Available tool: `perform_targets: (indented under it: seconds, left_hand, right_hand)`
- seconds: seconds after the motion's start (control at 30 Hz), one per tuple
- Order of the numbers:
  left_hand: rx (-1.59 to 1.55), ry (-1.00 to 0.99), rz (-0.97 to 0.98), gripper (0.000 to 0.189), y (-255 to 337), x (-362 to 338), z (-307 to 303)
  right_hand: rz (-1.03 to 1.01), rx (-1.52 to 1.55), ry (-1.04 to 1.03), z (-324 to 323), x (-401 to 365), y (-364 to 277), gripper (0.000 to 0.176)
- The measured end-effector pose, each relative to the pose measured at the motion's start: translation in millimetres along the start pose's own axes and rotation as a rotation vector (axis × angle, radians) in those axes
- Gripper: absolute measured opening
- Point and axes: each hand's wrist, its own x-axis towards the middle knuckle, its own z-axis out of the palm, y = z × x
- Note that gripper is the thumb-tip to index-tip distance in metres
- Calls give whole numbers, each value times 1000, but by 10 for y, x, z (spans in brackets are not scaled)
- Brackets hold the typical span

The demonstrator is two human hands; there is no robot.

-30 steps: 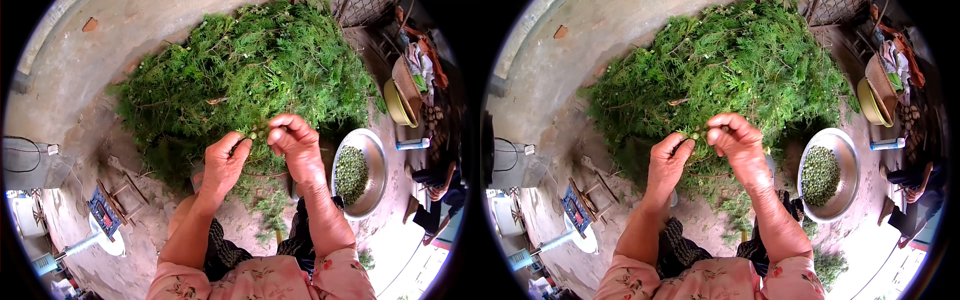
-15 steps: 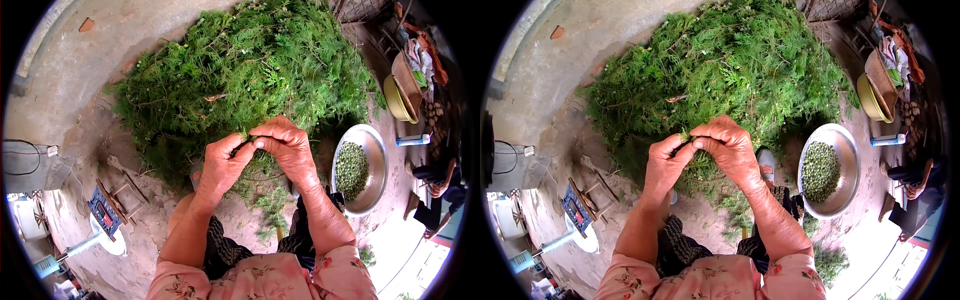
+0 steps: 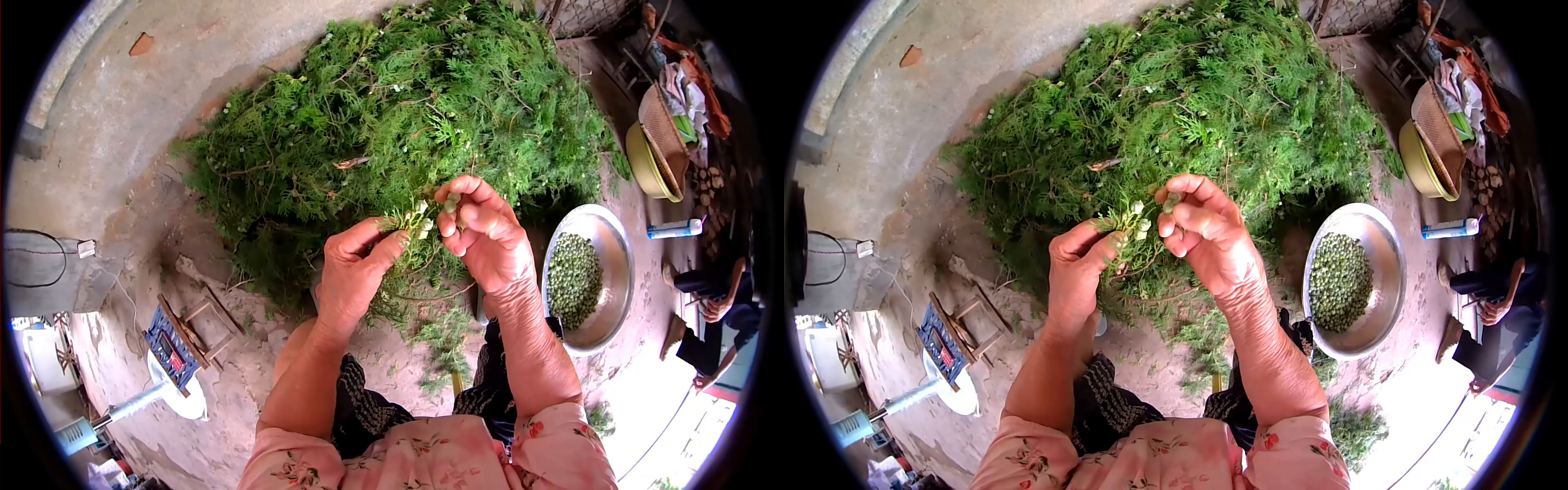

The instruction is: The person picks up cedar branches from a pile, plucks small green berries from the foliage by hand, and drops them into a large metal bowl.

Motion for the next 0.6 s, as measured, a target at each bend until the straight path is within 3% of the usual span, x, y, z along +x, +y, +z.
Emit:
perform_targets:
  seconds: [0.03,0.1,0.3,0.37,0.43,0.5,0.6]
  left_hand:
    - [39,-15,28,10,-8,-6,6]
    - [79,-33,53,10,-8,-15,28]
    - [218,-60,72,9,52,-9,56]
    - [139,-64,-15,8,55,-22,59]
    - [90,-57,-21,8,37,-19,33]
    - [40,-49,-28,8,37,-26,35]
    - [-97,32,-80,6,67,-32,44]
  right_hand:
    - [17,34,2,-4,-13,-8,22]
    - [-30,-235,5,-25,-3,49,21]
    - [11,-427,116,72,-49,141,18]
    - [26,-396,125,67,-47,154,15]
    - [120,-116,115,61,-32,120,15]
    - [18,31,49,-54,66,74,16]
    - [-57,75,165,24,32,28,14]
